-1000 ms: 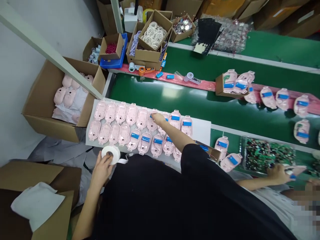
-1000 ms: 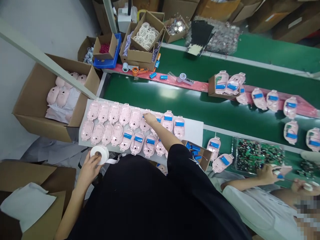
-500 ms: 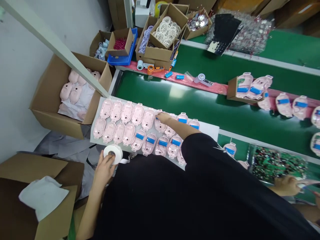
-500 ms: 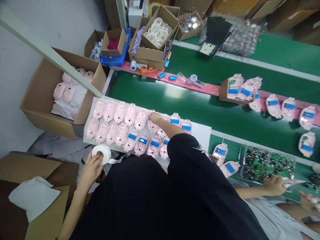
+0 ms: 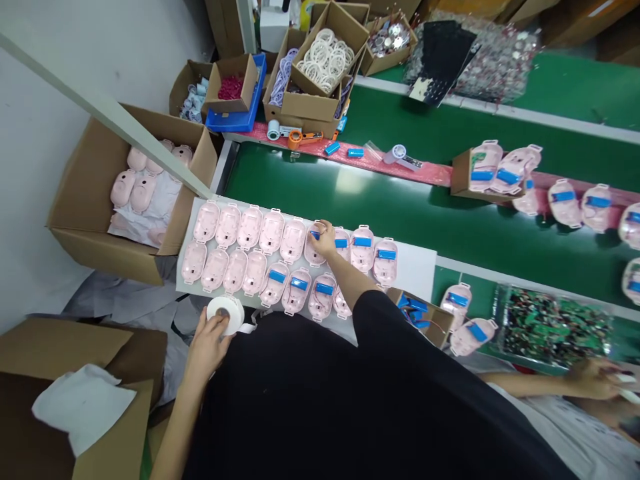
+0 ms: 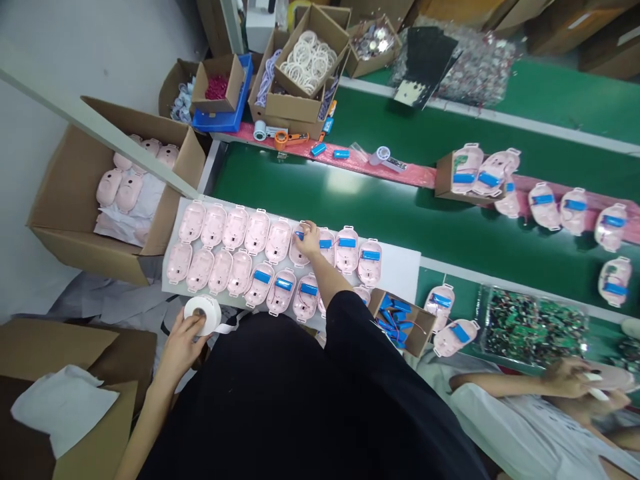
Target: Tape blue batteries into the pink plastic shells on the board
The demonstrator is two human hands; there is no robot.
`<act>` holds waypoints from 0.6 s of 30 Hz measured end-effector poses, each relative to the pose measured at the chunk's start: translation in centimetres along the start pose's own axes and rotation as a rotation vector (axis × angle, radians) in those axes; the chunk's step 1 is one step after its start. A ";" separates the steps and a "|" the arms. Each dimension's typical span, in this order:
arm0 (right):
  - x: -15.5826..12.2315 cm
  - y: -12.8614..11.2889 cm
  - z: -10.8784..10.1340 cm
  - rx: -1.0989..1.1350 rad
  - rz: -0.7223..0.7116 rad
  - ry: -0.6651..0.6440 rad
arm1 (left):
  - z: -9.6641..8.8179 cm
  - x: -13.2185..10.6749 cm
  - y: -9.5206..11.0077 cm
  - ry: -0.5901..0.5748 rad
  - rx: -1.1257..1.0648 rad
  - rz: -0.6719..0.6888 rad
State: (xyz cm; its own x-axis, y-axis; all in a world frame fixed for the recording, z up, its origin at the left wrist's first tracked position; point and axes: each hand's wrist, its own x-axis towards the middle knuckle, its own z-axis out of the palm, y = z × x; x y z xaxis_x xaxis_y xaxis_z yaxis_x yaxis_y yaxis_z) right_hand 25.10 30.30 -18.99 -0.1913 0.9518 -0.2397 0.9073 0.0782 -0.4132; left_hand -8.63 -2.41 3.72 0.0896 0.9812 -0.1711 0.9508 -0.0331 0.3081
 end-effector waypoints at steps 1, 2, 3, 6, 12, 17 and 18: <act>-0.2 0.1 0.1 0.002 -0.015 0.012 | -0.3 0.2 0.2 0.007 0.001 -0.001; -0.4 0.2 0.3 -0.002 -0.017 0.019 | -0.7 0.2 0.3 0.014 0.001 -0.004; -0.7 0.3 0.5 -0.011 -0.013 0.022 | -1.1 0.2 0.4 0.017 0.000 -0.008; -0.7 0.7 0.9 -0.062 -0.007 0.008 | -2.1 -0.3 0.7 0.022 -0.012 -0.027; -1.5 -2.2 -2.3 0.070 0.124 -0.018 | -1.9 0.8 1.1 0.227 -0.039 -0.050; -13.0 -10.9 -6.7 0.711 -0.086 -0.206 | -1.9 6.1 1.9 0.362 -0.085 0.108; -15.9 -12.8 -7.1 0.864 -0.145 -0.334 | -2.2 7.4 1.9 0.359 -0.075 0.181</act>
State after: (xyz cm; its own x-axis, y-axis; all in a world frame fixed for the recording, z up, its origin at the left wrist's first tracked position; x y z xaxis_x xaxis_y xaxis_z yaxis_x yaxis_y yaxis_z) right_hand 19.16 16.26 -3.61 -0.5002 0.8048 -0.3194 0.2989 -0.1858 -0.9360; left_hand -6.80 5.22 5.05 0.1313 0.9653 0.2258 0.9037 -0.2102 0.3729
